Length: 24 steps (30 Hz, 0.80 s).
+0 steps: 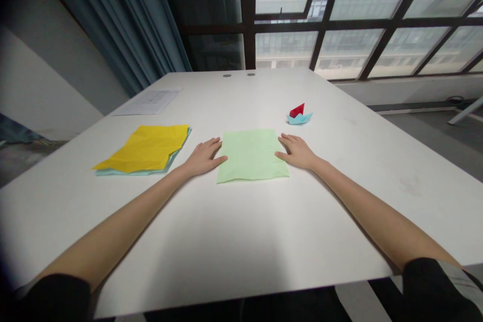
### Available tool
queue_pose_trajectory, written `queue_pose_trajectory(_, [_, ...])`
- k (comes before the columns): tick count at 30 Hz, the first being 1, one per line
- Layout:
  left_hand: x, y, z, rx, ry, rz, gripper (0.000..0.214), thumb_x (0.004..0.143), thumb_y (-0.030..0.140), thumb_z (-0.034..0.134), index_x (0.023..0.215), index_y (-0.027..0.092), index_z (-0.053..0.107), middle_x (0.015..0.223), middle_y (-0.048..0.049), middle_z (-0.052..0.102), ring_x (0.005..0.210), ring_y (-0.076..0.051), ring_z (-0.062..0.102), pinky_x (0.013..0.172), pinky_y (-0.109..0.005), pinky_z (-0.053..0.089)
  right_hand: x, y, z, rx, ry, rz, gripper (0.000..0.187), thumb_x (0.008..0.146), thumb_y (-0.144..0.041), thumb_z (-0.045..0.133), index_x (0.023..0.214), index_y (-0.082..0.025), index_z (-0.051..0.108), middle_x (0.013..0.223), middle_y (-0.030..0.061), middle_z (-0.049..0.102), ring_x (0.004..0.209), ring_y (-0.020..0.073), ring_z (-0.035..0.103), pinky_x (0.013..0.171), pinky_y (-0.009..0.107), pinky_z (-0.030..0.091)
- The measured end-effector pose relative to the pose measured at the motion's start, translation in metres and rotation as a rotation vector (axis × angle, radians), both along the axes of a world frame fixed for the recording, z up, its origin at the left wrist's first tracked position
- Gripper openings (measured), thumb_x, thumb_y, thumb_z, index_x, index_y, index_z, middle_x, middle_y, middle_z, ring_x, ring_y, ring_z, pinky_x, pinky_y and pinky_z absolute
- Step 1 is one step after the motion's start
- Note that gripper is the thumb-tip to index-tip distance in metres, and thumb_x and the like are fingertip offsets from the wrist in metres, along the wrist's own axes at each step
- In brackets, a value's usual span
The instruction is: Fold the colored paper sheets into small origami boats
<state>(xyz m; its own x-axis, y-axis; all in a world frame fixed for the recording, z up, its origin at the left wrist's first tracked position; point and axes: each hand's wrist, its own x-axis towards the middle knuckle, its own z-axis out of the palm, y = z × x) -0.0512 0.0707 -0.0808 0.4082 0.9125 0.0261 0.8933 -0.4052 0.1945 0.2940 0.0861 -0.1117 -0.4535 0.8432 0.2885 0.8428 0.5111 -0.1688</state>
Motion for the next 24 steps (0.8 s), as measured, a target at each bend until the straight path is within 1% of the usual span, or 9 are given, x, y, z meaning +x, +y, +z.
queue_pose_trajectory(3, [-0.001, 0.003, -0.003, 0.026, -0.037, -0.013, 0.063, 0.083, 0.061, 0.037, 0.131, 0.021, 0.043, 0.145, -0.0114, 0.035, 0.133, -0.029, 0.029, 0.105, -0.050, 0.025, 0.000, 0.002, 0.002, -0.006, 0.073, 0.043, 0.061, 0.081, -0.056, 0.048, 0.125, -0.014, 0.053, 0.130, 0.0152, 0.053, 0.119, 0.0311, 0.049, 0.098, 0.049, 0.038])
queue_pose_trajectory(6, [-0.002, 0.005, -0.005, 0.073, -0.096, -0.005, 0.053, 0.081, 0.055, 0.045, 0.120, 0.020, 0.054, 0.137, -0.0102, 0.044, 0.127, -0.027, 0.039, 0.103, -0.046, 0.030, -0.002, 0.002, 0.006, -0.036, 0.167, 0.057, 0.056, 0.078, -0.051, 0.053, 0.122, -0.016, 0.056, 0.122, 0.0120, 0.060, 0.111, 0.0301, 0.055, 0.095, 0.047, 0.042])
queue_pose_trajectory(10, [-0.002, 0.007, -0.005, 0.109, -0.200, 0.047, 0.035, 0.079, 0.045, 0.051, 0.102, 0.022, 0.063, 0.124, -0.0071, 0.055, 0.115, -0.023, 0.050, 0.099, -0.040, 0.036, -0.007, -0.001, 0.012, -0.081, 0.266, 0.040, 0.038, 0.077, -0.045, 0.055, 0.105, -0.020, 0.066, 0.108, 0.0079, 0.067, 0.100, 0.0278, 0.061, 0.089, 0.043, 0.046])
queue_pose_trajectory(13, [0.000, 0.008, -0.003, 0.107, -0.248, 0.059, 0.030, 0.077, 0.043, 0.053, 0.095, 0.022, 0.065, 0.118, -0.0065, 0.058, 0.111, -0.022, 0.053, 0.097, -0.038, 0.038, -0.011, -0.003, 0.014, -0.108, 0.326, 0.009, 0.031, 0.076, -0.043, 0.057, 0.093, -0.021, 0.068, 0.101, 0.0066, 0.069, 0.095, 0.0259, 0.062, 0.085, 0.040, 0.048])
queue_pose_trajectory(19, [0.002, 0.007, 0.001, 0.084, -0.321, 0.081, 0.024, 0.076, 0.038, 0.053, 0.086, 0.021, 0.067, 0.109, -0.0045, 0.063, 0.107, -0.021, 0.055, 0.096, -0.036, 0.039, -0.016, -0.006, 0.017, -0.195, 0.408, -0.108, 0.026, 0.072, -0.040, 0.059, 0.086, -0.020, 0.067, 0.087, 0.0047, 0.070, 0.076, 0.0214, 0.063, 0.073, 0.035, 0.049])
queue_pose_trajectory(21, [0.002, 0.008, 0.000, 0.071, -0.382, 0.102, 0.023, 0.076, 0.036, 0.053, 0.086, 0.021, 0.066, 0.103, -0.0046, 0.066, 0.102, -0.022, 0.057, 0.093, -0.035, 0.041, -0.017, -0.008, 0.018, -0.213, 0.468, -0.114, 0.023, 0.074, -0.039, 0.057, 0.082, -0.019, 0.066, 0.084, 0.0040, 0.070, 0.074, 0.0199, 0.063, 0.072, 0.033, 0.048])
queue_pose_trajectory(24, [0.001, 0.012, -0.005, 0.039, -0.528, 0.168, 0.023, 0.075, 0.035, 0.053, 0.086, 0.019, 0.064, 0.092, -0.0046, 0.068, 0.090, -0.021, 0.061, 0.085, -0.034, 0.045, -0.018, -0.008, 0.018, -0.186, 0.568, -0.116, 0.022, 0.074, -0.038, 0.055, 0.079, -0.018, 0.063, 0.081, 0.0039, 0.069, 0.076, 0.0188, 0.062, 0.073, 0.031, 0.048])
